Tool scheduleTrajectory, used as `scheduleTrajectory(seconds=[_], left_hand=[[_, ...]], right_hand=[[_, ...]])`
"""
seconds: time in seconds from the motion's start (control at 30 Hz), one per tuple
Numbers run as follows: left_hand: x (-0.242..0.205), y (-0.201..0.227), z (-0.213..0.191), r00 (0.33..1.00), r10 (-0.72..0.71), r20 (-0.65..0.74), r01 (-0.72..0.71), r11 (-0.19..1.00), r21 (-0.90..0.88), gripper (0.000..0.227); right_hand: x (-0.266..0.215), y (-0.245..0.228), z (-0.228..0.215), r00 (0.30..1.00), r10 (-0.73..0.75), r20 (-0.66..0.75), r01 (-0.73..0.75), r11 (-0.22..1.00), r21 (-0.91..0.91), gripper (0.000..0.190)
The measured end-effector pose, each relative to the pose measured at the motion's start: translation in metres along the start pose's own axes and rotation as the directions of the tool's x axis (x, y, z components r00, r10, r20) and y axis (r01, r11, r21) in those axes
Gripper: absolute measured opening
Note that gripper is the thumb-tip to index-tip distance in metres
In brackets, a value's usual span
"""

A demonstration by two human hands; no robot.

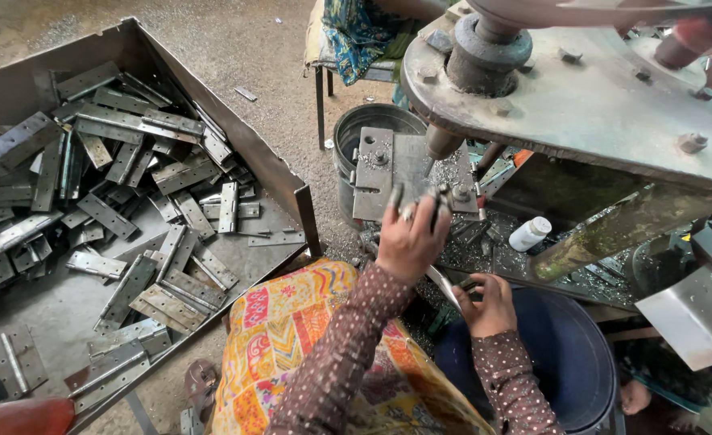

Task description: The person repeatedly picks up metal hinge pieces from a bin, places them into a press machine, and operates the lever to process them. The processed pieces are then discarded into a pile.

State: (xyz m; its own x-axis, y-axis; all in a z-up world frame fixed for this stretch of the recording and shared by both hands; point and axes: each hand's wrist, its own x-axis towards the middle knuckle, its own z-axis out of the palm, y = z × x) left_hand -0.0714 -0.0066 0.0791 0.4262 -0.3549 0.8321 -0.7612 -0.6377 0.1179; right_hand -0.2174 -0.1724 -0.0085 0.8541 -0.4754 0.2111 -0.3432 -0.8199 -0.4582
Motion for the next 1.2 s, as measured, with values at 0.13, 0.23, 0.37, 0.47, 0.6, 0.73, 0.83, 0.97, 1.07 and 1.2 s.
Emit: scheduleTrajectory(seconds=[0.13,0.23,0.37,0.47,0.6,0.73,0.83,0.97,1.07,1.2], left_hand=[[-0.003,-0.014,0.032,0.957,-0.117,0.267,0.066,0.979,0.191,0.028],[-0.018,-0.027,0.041,0.903,-0.231,0.363,0.187,0.97,0.153,0.043],[-0.034,-0.027,0.035,0.887,-0.351,0.301,0.225,0.896,0.382,0.039],[-0.029,-0.016,0.027,0.941,-0.26,0.215,0.227,0.96,0.164,0.036],[-0.027,-0.004,0.02,0.877,-0.284,0.388,0.274,0.958,0.081,0.045],[-0.029,-0.003,0.023,0.899,-0.295,0.324,0.287,0.955,0.075,0.041],[-0.03,-0.007,0.025,0.883,-0.3,0.362,0.293,0.953,0.076,0.032],[-0.034,-0.006,0.028,0.898,-0.291,0.331,0.288,0.956,0.057,0.034],[-0.034,-0.008,0.029,0.906,-0.285,0.313,0.266,0.959,0.101,0.032],[-0.033,-0.013,0.028,0.892,-0.292,0.344,0.281,0.956,0.082,0.028]], right_hand=[[0.0,-0.004,-0.006,0.999,-0.053,-0.006,0.053,0.999,0.012,0.051],[0.003,-0.009,-0.007,0.999,-0.037,0.002,0.037,0.994,0.1,0.048],[-0.002,-0.012,-0.007,0.994,0.037,0.102,-0.045,0.996,0.079,0.048],[0.001,-0.012,-0.008,0.997,-0.027,0.07,0.026,0.999,0.021,0.046],[-0.001,0.001,0.001,0.993,-0.111,0.046,0.114,0.991,-0.066,0.049],[-0.008,0.028,0.03,0.964,0.013,0.265,0.027,0.989,-0.147,0.066],[-0.011,0.044,0.057,0.919,0.018,0.394,0.089,0.964,-0.25,0.084],[-0.01,0.055,0.067,0.843,0.156,0.514,0.006,0.954,-0.3,0.071],[0.009,0.054,0.057,0.828,0.117,0.549,0.058,0.955,-0.291,0.069],[0.027,0.056,0.056,0.795,0.118,0.595,0.109,0.937,-0.332,0.065]])
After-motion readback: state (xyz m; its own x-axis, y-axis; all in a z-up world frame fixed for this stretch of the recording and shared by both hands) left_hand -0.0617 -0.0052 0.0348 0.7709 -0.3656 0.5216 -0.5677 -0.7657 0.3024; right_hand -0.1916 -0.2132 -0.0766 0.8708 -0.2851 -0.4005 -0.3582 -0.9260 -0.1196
